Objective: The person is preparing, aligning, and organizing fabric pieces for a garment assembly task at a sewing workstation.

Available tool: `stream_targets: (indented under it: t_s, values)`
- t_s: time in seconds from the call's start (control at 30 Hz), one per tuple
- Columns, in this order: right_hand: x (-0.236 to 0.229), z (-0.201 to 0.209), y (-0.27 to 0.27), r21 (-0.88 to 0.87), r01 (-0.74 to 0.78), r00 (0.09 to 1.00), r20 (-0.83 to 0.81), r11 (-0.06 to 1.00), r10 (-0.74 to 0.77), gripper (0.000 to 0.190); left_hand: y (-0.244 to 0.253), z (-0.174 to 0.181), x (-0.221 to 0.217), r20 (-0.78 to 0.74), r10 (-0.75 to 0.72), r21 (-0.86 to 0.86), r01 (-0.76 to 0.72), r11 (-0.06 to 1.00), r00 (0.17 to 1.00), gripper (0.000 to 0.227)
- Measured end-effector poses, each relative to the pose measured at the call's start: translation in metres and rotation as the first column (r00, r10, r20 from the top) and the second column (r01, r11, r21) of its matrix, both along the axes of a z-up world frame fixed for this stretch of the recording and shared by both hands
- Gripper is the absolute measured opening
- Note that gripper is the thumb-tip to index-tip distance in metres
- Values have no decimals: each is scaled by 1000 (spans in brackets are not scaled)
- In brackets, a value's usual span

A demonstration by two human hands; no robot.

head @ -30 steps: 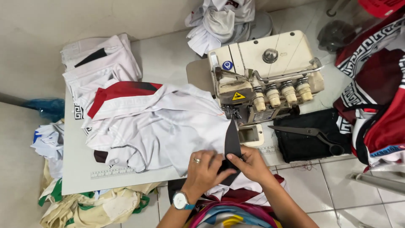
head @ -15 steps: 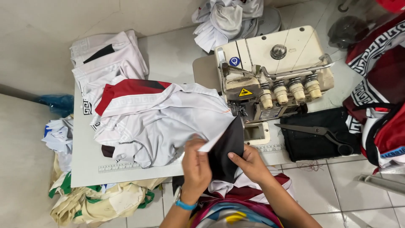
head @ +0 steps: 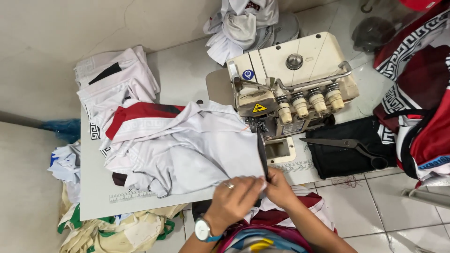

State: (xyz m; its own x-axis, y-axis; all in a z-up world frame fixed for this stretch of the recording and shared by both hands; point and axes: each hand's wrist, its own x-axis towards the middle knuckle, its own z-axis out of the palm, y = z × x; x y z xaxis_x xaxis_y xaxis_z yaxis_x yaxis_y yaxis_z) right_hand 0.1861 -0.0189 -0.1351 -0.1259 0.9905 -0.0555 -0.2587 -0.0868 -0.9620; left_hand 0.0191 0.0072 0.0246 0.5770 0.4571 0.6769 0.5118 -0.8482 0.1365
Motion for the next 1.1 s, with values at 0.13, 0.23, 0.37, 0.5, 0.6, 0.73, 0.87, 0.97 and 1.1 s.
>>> stream_targets:
  t_s: [0.13, 0.23, 0.37, 0.5, 0.6, 0.73, 0.87, 0.97, 1.1]
  values:
    - [1, 11, -1, -5, 10, 998, 54, 1000, -10, 19, 9, -2, 13, -55, -10, -4, 10, 1000, 998, 11]
    - [3, 16, -1, 32, 19, 996, 89, 999, -22, 23, 11, -13, 20, -37, -62, -79, 58, 995, 997, 7]
    - [4, 12, -3, 25, 27, 995, 91, 999, -29, 23, -2, -19, 30, 36, -182, -104, 185, 977, 983, 13]
    - [6, 9, -4, 20, 29, 995, 95, 999, -31, 23, -4, -29, 31, 29, -160, -96, 162, 982, 987, 6]
    - [4, 9, -2, 22, 27, 995, 95, 999, -29, 24, -6, -34, 31, 11, -94, -79, 95, 992, 995, 12]
    - [1, 10, 6, 23, 34, 994, 107, 999, -36, 24, 0, -36, 28, 14, -103, -90, 104, 991, 995, 16]
    - [-1, 12, 17, 31, 35, 993, 114, 999, -38, 25, 12, -31, 23, -13, -108, -89, 106, 990, 994, 16]
    - [-1, 12, 24, 35, 22, 994, 109, 999, -25, 26, 20, -26, 20, -33, -95, -58, 93, 994, 995, 18]
    - [1, 12, 30, 39, 8, 994, 105, 999, -12, 27, 30, -25, 18, -32, -68, -33, 67, 997, 997, 13]
